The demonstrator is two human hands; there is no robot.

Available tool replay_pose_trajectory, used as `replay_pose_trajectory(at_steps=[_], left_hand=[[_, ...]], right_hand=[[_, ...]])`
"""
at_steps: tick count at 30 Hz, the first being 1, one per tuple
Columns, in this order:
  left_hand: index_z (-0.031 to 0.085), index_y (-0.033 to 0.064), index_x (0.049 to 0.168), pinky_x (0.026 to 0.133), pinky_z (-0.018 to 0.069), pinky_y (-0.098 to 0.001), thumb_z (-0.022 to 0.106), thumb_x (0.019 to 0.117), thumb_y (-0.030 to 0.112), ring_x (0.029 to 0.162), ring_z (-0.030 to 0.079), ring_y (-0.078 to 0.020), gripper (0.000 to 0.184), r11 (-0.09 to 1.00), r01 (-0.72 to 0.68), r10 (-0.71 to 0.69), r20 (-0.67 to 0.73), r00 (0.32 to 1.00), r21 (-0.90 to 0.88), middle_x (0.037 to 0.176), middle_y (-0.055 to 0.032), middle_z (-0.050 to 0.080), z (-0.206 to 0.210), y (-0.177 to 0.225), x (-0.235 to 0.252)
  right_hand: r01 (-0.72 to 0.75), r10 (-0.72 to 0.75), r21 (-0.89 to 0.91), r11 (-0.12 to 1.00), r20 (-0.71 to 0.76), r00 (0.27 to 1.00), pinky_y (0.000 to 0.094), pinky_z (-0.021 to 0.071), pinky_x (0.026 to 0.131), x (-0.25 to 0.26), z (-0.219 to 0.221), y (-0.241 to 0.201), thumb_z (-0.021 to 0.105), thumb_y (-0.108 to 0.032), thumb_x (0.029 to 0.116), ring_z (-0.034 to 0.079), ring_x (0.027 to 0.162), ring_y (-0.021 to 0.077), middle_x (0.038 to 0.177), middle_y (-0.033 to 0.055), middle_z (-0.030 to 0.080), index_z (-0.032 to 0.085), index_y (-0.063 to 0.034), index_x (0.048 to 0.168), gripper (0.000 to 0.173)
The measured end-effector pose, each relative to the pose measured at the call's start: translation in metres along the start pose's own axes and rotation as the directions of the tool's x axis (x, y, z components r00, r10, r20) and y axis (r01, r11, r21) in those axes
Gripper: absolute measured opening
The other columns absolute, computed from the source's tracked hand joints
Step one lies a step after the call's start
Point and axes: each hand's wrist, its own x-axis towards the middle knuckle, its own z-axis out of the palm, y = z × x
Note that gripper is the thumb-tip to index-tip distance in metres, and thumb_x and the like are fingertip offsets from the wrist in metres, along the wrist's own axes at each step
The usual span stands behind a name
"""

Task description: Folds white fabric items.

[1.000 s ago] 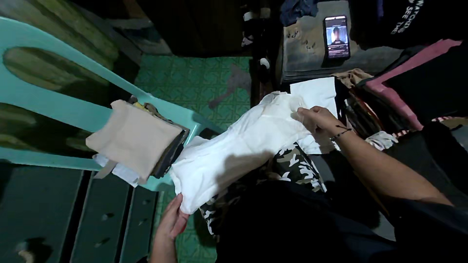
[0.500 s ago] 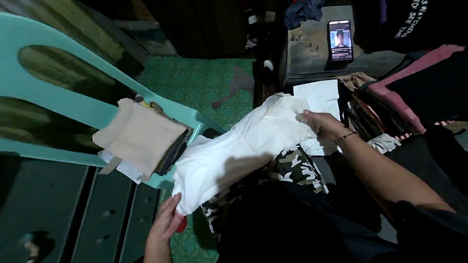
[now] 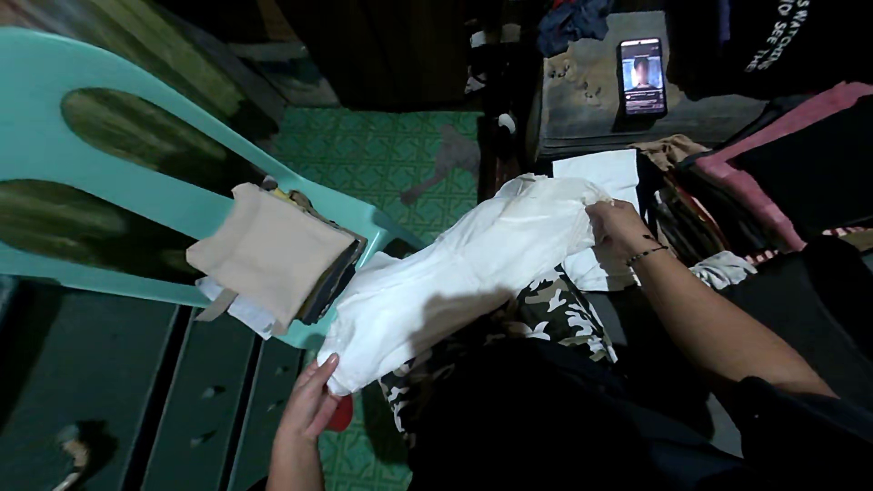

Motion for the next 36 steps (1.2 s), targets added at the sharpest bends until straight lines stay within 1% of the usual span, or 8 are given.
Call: replay_pose_trajectory(at_steps=[3,10,14,18,22,29,32,36], left_hand=[[0.053,0.0078,0.128,0.082,0.0641,-0.0364,0.041,0.1076,0.019,0.094,0.074,-0.0156,0.026,0.994,-0.092,0.089,-0.060,0.994,-0.052,0.106,-0.0047,0.074,0.005,0.011,0.003],[0.049,0.0092,0.134,0.085,0.0617,-0.0371,0.041,0.1103,0.023,0.097,0.071,-0.0146,0.028,0.984,-0.179,0.179,-0.227,0.957,0.023,0.109,-0.0043,0.069,0.016,0.077,0.016],[0.053,0.0160,0.133,0.087,0.0607,-0.0353,0.045,0.1083,0.028,0.100,0.070,-0.0123,0.029,0.979,-0.189,0.199,-0.183,0.963,0.071,0.111,-0.0003,0.070,0.012,0.126,0.008],[0.060,0.0197,0.125,0.080,0.0627,-0.0314,0.048,0.1057,0.029,0.093,0.072,-0.0098,0.024,0.973,-0.174,0.191,-0.112,0.975,0.149,0.107,0.0026,0.072,-0.003,0.149,-0.016],[0.059,0.0185,0.125,0.076,0.0636,-0.0301,0.042,0.1054,0.022,0.089,0.073,-0.0089,0.027,0.975,-0.044,0.069,-0.111,0.991,0.216,0.103,0.0030,0.074,0.004,0.117,-0.047],[0.052,0.0069,0.137,0.082,0.0637,-0.0373,0.042,0.1075,0.015,0.095,0.073,-0.0174,0.032,0.968,0.178,-0.185,0.026,0.982,0.176,0.112,-0.0075,0.073,-0.015,-0.006,-0.032],[0.049,0.0094,0.142,0.085,0.0634,-0.0388,0.047,0.1052,0.019,0.100,0.073,-0.0189,0.038,0.976,0.152,-0.163,0.060,0.985,0.156,0.117,-0.0083,0.071,-0.018,-0.016,-0.027],[0.045,0.0115,0.146,0.085,0.0634,-0.0387,0.052,0.1028,0.021,0.102,0.072,-0.0193,0.045,0.968,0.148,-0.166,0.078,0.983,0.203,0.121,-0.0083,0.070,-0.021,-0.013,-0.027]], right_hand=[[0.016,-0.020,0.092,0.996,0.036,0.999,0.0305,0.0500,0.060,0.002,0.001,-0.003,0.057,-0.027,0.1023,0.054,0.063,0.0093,0.078,0.0004,0.056,0.060,-0.0069,0.107,0.021],[0.097,-0.115,0.179,0.979,0.093,0.989,0.0342,0.0563,0.072,0.017,0.001,-0.061,0.059,-0.029,0.1023,0.063,0.079,0.0118,0.094,0.0026,0.063,0.058,-0.0076,0.122,0.029],[0.148,-0.183,0.266,0.953,0.113,0.977,0.0381,0.0595,0.081,0.021,-0.004,-0.113,0.061,-0.028,0.1012,0.068,0.092,0.0149,0.105,0.0049,0.067,0.055,-0.0075,0.128,0.034],[0.203,-0.244,0.305,0.931,0.105,0.964,0.0367,0.0613,0.081,-0.003,-0.024,-0.151,0.062,-0.026,0.1003,0.070,0.092,0.0137,0.103,0.0016,0.069,0.055,-0.0119,0.125,0.030],[0.169,-0.193,0.172,0.971,0.131,0.973,0.0356,0.0616,0.080,-0.034,-0.045,-0.122,0.062,-0.028,0.0991,0.070,0.090,0.0111,0.103,-0.0021,0.069,0.055,-0.0161,0.128,0.032],[-0.110,0.115,-0.041,0.993,0.171,0.978,0.0385,0.0595,0.074,-0.030,-0.056,0.023,0.062,-0.029,0.0993,0.068,0.084,0.0139,0.098,0.0035,0.067,0.058,-0.0117,0.127,0.033],[-0.125,0.119,0.014,0.992,0.217,0.969,0.0370,0.0593,0.076,-0.026,-0.057,0.036,0.059,-0.027,0.0996,0.068,0.086,0.0126,0.100,0.0016,0.068,0.057,-0.0143,0.130,0.033],[-0.100,0.110,-0.054,0.994,0.251,0.962,0.0347,0.0565,0.075,-0.022,-0.056,0.030,0.056,-0.042,0.1017,0.064,0.086,0.0101,0.104,0.0006,0.066,0.057,-0.0135,0.131,0.041]])
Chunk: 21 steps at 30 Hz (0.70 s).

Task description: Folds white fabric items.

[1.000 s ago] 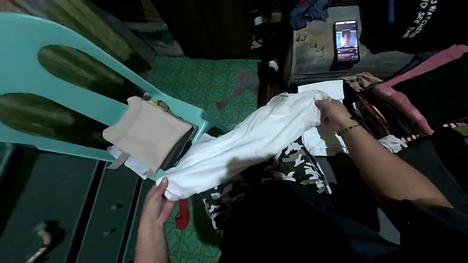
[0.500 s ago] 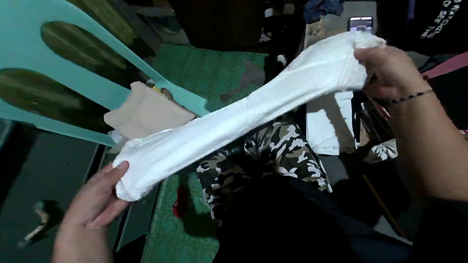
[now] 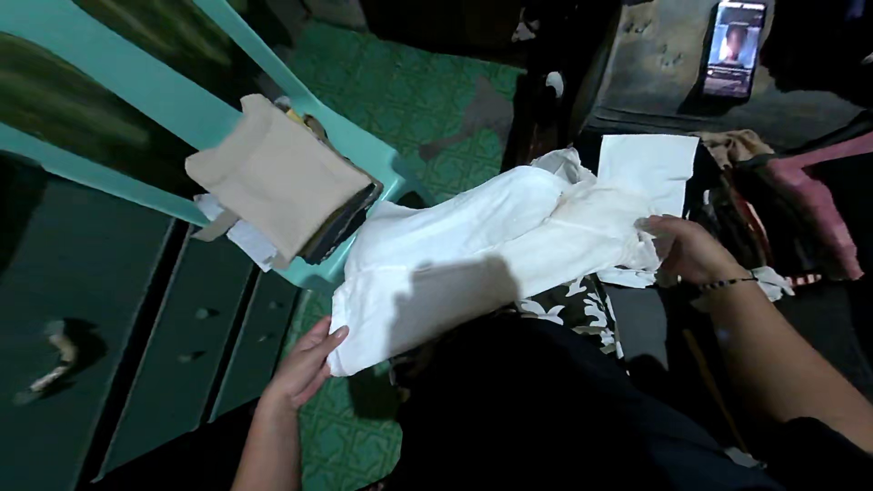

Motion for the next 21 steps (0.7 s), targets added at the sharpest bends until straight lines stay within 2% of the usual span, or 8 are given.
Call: replay_pose_trajectory(at_steps=[2,4,6,9,12,14,17,21], left_hand=[[0.041,0.0129,0.148,0.078,0.0642,-0.0359,0.054,0.1023,0.019,0.095,0.073,-0.0179,0.048,0.995,0.048,-0.044,-0.045,0.998,0.083,0.118,-0.0087,0.069,0.001,0.003,0.000],[0.034,0.0146,0.154,0.064,0.0603,-0.0339,0.062,0.1015,0.023,0.080,0.070,-0.0170,0.060,0.946,0.108,-0.042,-0.216,0.976,0.306,0.112,-0.0115,0.067,0.009,0.009,0.001],[0.031,0.0096,0.158,0.079,0.0591,-0.0466,0.068,0.0983,0.031,0.098,0.067,-0.0274,0.073,0.837,0.046,0.148,-0.306,0.940,0.545,0.126,-0.0193,0.062,0.014,0.014,0.006],[0.045,0.0049,0.151,0.107,0.0469,-0.0543,0.057,0.1027,0.028,0.134,0.052,-0.0355,0.055,0.635,-0.248,0.513,-0.159,0.843,0.731,0.148,-0.0236,0.049,0.027,0.023,0.020],[0.058,0.0061,0.141,0.115,0.0386,-0.0549,0.046,0.1051,0.020,0.142,0.045,-0.0340,0.040,0.371,-0.407,0.647,0.082,0.758,0.834,0.151,-0.0174,0.049,0.053,0.038,0.035],[0.061,0.0088,0.139,0.115,0.0367,-0.0583,0.046,0.1044,0.015,0.142,0.044,-0.0369,0.038,0.266,-0.390,0.623,0.151,0.768,0.882,0.148,-0.0170,0.053,0.064,0.043,0.047],[0.066,0.0122,0.133,0.098,0.0469,-0.0594,0.056,0.0987,0.009,0.121,0.055,-0.0397,0.036,0.223,-0.294,0.601,0.106,0.792,0.929,0.126,-0.0191,0.060,0.070,0.048,0.058],[0.070,0.0082,0.110,0.093,0.0444,-0.0638,0.067,0.0915,0.011,0.109,0.059,-0.0378,0.019,0.294,-0.232,0.540,0.039,0.841,0.927,0.107,-0.0152,0.065,0.065,0.056,0.057]], right_hand=[[0.073,-0.091,-0.209,0.975,-0.078,0.993,0.0340,0.0541,0.070,0.004,0.003,-0.006,0.061,-0.044,0.1012,0.061,0.077,0.0100,0.096,0.0029,0.065,0.060,-0.0095,0.123,0.040],[0.146,-0.225,-0.416,0.897,-0.149,0.963,0.0535,0.0532,0.076,0.004,0.006,-0.015,0.071,-0.042,0.0956,0.064,0.082,0.0290,0.100,0.0191,0.067,0.061,-0.0034,0.124,0.049],[0.244,-0.382,-0.558,0.793,-0.144,0.913,0.0634,0.0511,0.086,0.005,0.013,-0.031,0.075,-0.035,0.0928,0.066,0.097,0.0405,0.112,0.0257,0.066,0.058,-0.0017,0.133,0.055],[0.485,-0.606,-0.681,0.549,0.075,0.792,0.0644,0.0430,0.105,0.021,0.025,-0.048,0.070,-0.022,0.0950,0.055,0.125,0.0466,0.134,0.0273,0.059,0.058,-0.0014,0.140,0.051],[0.633,-0.624,-0.696,0.339,0.337,0.705,0.0661,0.0304,0.116,0.040,0.047,-0.063,0.062,-0.012,0.0990,0.043,0.140,0.0473,0.145,0.0213,0.056,0.057,-0.0057,0.144,0.045],[0.636,-0.559,-0.718,0.283,0.416,0.718,0.0717,0.0248,0.116,0.053,0.060,-0.069,0.058,-0.012,0.1006,0.038,0.145,0.0463,0.146,0.0148,0.058,0.057,-0.0135,0.146,0.045],[0.573,-0.453,-0.787,0.227,0.435,0.778,0.0758,0.0298,0.105,0.071,0.069,-0.075,0.059,-0.018,0.1001,0.048,0.135,0.0448,0.130,0.0115,0.068,0.063,-0.0232,0.141,0.041],[0.556,-0.398,-0.802,0.221,0.446,0.802,0.0700,0.0362,0.097,0.080,0.065,-0.089,0.068,-0.016,0.0925,0.060,0.112,0.0402,0.108,0.0127,0.073,0.075,-0.0185,0.120,0.029]])
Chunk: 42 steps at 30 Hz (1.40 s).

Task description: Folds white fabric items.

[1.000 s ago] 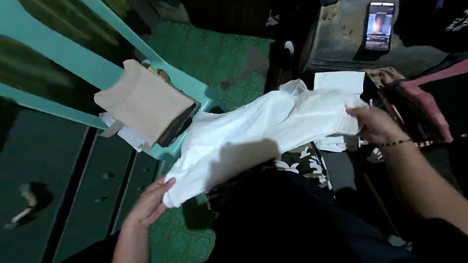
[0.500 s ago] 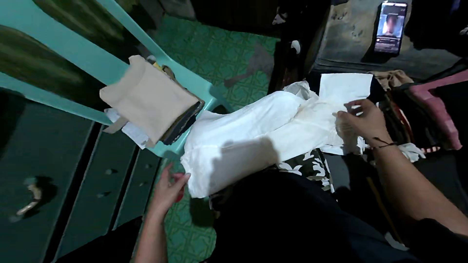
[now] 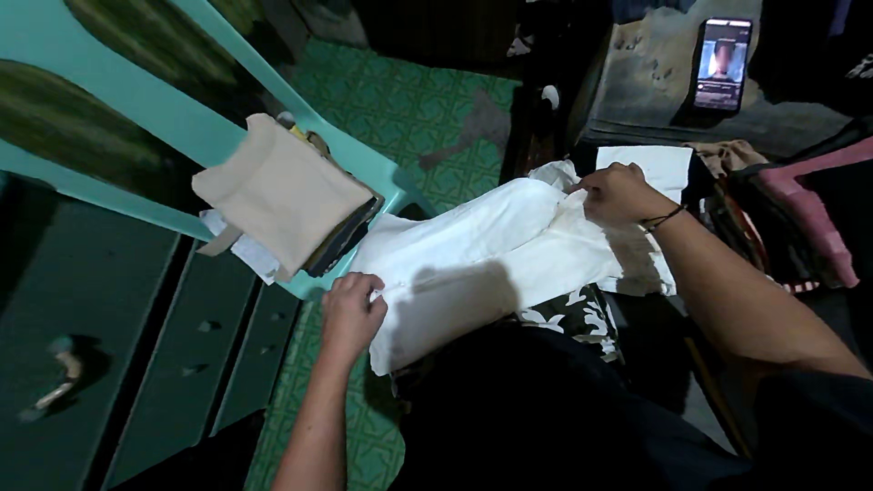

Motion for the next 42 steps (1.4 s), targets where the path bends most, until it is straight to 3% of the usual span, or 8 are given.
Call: replay_pose_trajectory(at_steps=[5,18,23,26,29,34,37,42], left_hand=[[0.068,0.0041,0.094,0.080,0.0530,-0.0506,0.070,0.0855,0.009,0.097,0.063,-0.0257,0.010,0.965,0.004,-0.011,-0.024,1.000,-0.262,0.109,-0.0124,0.066,-0.009,-0.011,-0.009],[0.065,-0.0013,0.114,0.079,0.0554,-0.0413,0.070,0.0932,0.007,0.082,0.065,-0.0165,0.023,0.847,0.302,-0.193,0.276,0.942,-0.438,0.094,-0.0115,0.068,-0.018,-0.040,-0.007],[0.065,0.0078,0.113,0.086,0.0595,-0.0287,0.061,0.0927,0.018,0.092,0.071,-0.0075,0.023,0.435,0.360,-0.177,0.313,0.933,-0.825,0.100,0.0021,0.074,0.002,-0.079,-0.031],[0.061,0.0097,0.119,0.083,0.0615,-0.0325,0.084,0.0799,0.045,0.091,0.072,-0.0121,0.057,0.185,0.302,-0.219,0.260,0.940,-0.935,0.101,-0.0003,0.074,0.025,-0.077,-0.041],[0.058,0.0085,0.117,0.078,0.0625,-0.0332,0.085,0.0784,0.037,0.085,0.073,-0.0133,0.055,0.095,0.342,-0.254,0.309,0.917,-0.935,0.096,-0.0016,0.075,0.042,-0.072,-0.051],[0.043,0.0021,0.139,0.094,0.0596,-0.0378,0.056,0.1024,0.027,0.106,0.070,-0.0166,0.046,0.076,0.279,-0.313,0.243,0.918,-0.957,0.118,-0.0074,0.069,0.048,-0.066,-0.071],[0.046,0.0014,0.138,0.078,0.0638,-0.0337,0.039,0.1100,0.022,0.092,0.074,-0.0147,0.036,0.253,0.294,-0.487,0.142,0.862,-0.922,0.107,-0.0072,0.072,0.043,-0.041,-0.076],[0.054,-0.0015,0.132,0.075,0.0631,-0.0281,0.046,0.1091,0.017,0.085,0.073,-0.0083,0.031,0.456,0.380,-0.626,0.014,0.780,-0.805,0.104,-0.0071,0.072,0.034,-0.016,-0.080]], right_hand=[[-0.009,0.018,0.294,0.956,-0.029,0.999,0.0631,0.0500,0.086,-0.010,-0.034,-0.008,0.071,-0.004,0.0928,0.065,0.094,0.0389,0.104,0.0236,0.068,0.072,0.0018,0.107,0.016],[-0.026,0.105,0.438,0.899,-0.156,0.982,0.0535,0.0511,0.086,-0.006,-0.016,0.003,0.072,-0.005,0.0933,0.064,0.092,0.0312,0.102,0.0209,0.068,0.071,0.0008,0.106,0.014],[-0.005,0.131,0.498,0.867,-0.219,0.967,0.0480,0.0513,0.086,-0.010,-0.012,-0.002,0.070,-0.005,0.0941,0.063,0.091,0.0268,0.105,0.0192,0.068,0.071,0.0006,0.106,0.013],[-0.007,0.172,0.528,0.849,-0.265,0.949,0.0429,0.0522,0.085,-0.009,-0.004,-0.004,0.069,-0.006,0.0954,0.062,0.091,0.0236,0.109,0.0183,0.066,0.070,0.0000,0.107,0.013],[-0.008,0.186,0.448,0.894,-0.356,0.916,0.0528,0.0485,0.102,-0.009,0.008,-0.008,0.074,-0.008,0.0906,0.059,0.117,0.0379,0.125,0.0256,0.060,0.066,-0.0007,0.126,0.037],[0.189,0.030,0.354,0.916,-0.529,0.848,0.0544,0.0400,0.113,-0.042,0.026,-0.054,0.065,-0.027,0.0971,0.047,0.136,0.0396,0.141,0.0248,0.053,0.062,-0.0037,0.135,0.045],[0.273,-0.131,0.234,0.933,-0.486,0.864,0.0638,0.0235,0.122,-0.068,0.056,-0.089,0.053,-0.041,0.1019,0.029,0.151,0.0373,0.157,0.0156,0.044,0.058,-0.0146,0.145,0.051],[0.199,-0.146,0.137,0.970,-0.323,0.935,0.0711,0.0136,0.121,-0.078,0.101,-0.100,0.044,-0.062,0.1013,0.008,0.159,0.0349,0.171,0.0049,0.020,0.037,-0.0275,0.160,0.069]])
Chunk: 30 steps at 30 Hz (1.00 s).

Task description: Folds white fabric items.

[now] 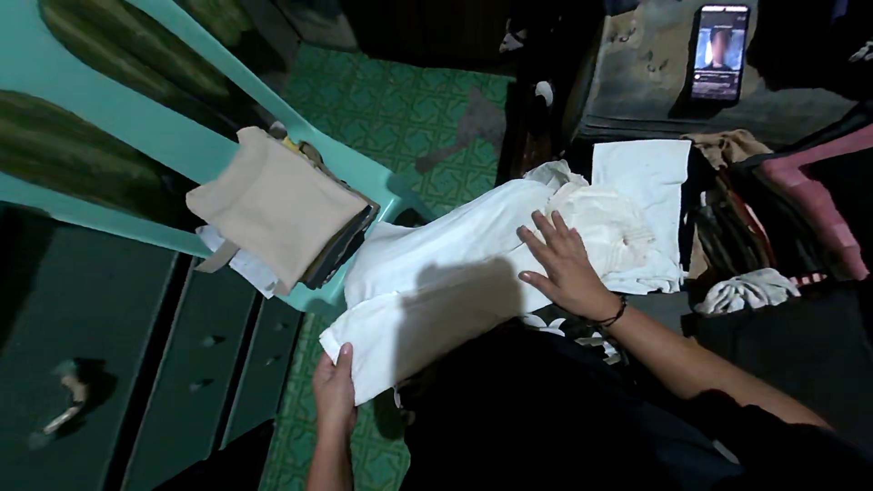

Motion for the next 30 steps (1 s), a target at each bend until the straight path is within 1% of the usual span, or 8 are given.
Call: replay_pose_trajectory(at_steps=[5,9,12,14,18,21,25,30], left_hand=[[0.058,-0.0064,0.119,0.080,0.0567,-0.0296,0.055,0.1055,0.016,0.086,0.066,-0.0092,0.027,0.946,-0.097,0.088,0.044,0.995,0.310,0.101,-0.0127,0.066,-0.015,-0.012,0.012],[0.049,-0.0076,0.137,0.079,0.0557,-0.0571,0.057,0.1040,0.025,0.088,0.068,-0.0384,0.048,0.798,-0.225,0.300,-0.045,0.953,0.558,0.106,-0.0290,0.066,-0.012,-0.010,0.009],[0.037,-0.0096,0.150,0.106,0.0415,-0.0635,0.053,0.1025,0.035,0.129,0.050,-0.0510,0.067,0.639,-0.474,0.550,0.070,0.832,0.605,0.142,-0.0370,0.048,0.010,0.017,-0.008],[0.047,-0.0095,0.144,0.112,0.0357,-0.0645,0.057,0.0994,0.031,0.137,0.044,-0.0526,0.061,0.535,-0.642,0.643,0.229,0.731,0.548,0.146,-0.0370,0.046,0.039,0.032,-0.025],[0.057,0.0139,0.146,0.112,0.0218,-0.0768,0.050,0.1026,0.043,0.143,0.040,-0.0496,0.052,0.247,-0.829,0.644,0.555,0.527,0.501,0.151,-0.0246,0.050,0.092,0.029,-0.026],[0.050,0.0162,0.152,0.112,0.0144,-0.0811,0.045,0.1013,0.053,0.150,0.028,-0.0477,0.063,0.210,-0.717,0.524,0.543,0.656,0.665,0.161,-0.0174,0.039,0.095,0.019,-0.013],[0.048,0.0130,0.153,0.112,0.0200,-0.0777,0.053,0.0973,0.047,0.151,0.022,-0.0521,0.065,0.361,-0.597,0.503,0.390,0.772,0.716,0.164,-0.0225,0.030,0.086,0.022,-0.006],[0.039,0.0048,0.156,0.114,0.0188,-0.0755,0.051,0.1001,0.039,0.150,0.014,-0.0580,0.067,0.486,-0.593,0.559,0.294,0.776,0.642,0.165,-0.0315,0.019,0.079,0.010,0.003]], right_hand=[[-0.036,0.036,-0.009,0.999,0.018,0.999,0.0696,0.0135,0.121,-0.001,0.005,0.009,0.040,-0.071,0.0985,0.004,0.159,0.0329,0.173,0.0018,0.014,0.033,-0.0324,0.162,0.074],[-0.048,0.049,-0.023,0.999,0.010,0.999,0.0720,0.0107,0.120,0.000,0.004,0.009,0.039,-0.074,0.0971,0.002,0.159,0.0331,0.173,0.0014,0.011,0.030,-0.0342,0.163,0.077],[-0.025,0.024,-0.053,0.998,-0.021,0.999,0.0779,0.0063,0.117,-0.002,-0.001,-0.010,0.043,-0.063,0.1010,0.005,0.159,0.0352,0.172,0.0027,0.017,0.034,-0.0306,0.162,0.070],[0.048,-0.049,-0.045,0.998,-0.015,0.999,0.0781,0.0060,0.117,-0.003,-0.003,-0.032,0.054,-0.051,0.1003,0.007,0.159,0.0352,0.171,0.0022,0.023,0.041,-0.0274,0.159,0.064],[0.127,-0.126,-0.015,0.992,0.064,0.990,0.0752,0.0044,0.119,-0.001,0.008,-0.054,0.056,-0.048,0.1007,0.009,0.159,0.0301,0.169,-0.0029,0.028,0.047,-0.0300,0.155,0.058],[0.098,-0.085,-0.150,0.984,0.090,0.992,0.0752,0.0079,0.119,-0.001,0.015,-0.035,0.048,-0.056,0.1021,0.009,0.159,0.0293,0.170,-0.0056,0.024,0.044,-0.0326,0.157,0.060],[-0.004,0.006,-0.107,0.994,0.016,1.000,0.0764,0.0103,0.117,0.000,0.008,-0.006,0.042,-0.061,0.1018,0.006,0.159,0.0346,0.172,-0.0005,0.019,0.038,-0.0356,0.159,0.063],[-0.143,0.144,0.033,0.989,-0.033,0.989,0.0757,0.0087,0.118,0.000,0.006,0.023,0.033,-0.070,0.1009,0.006,0.159,0.0319,0.173,0.0040,0.014,0.029,-0.0316,0.163,0.073]])
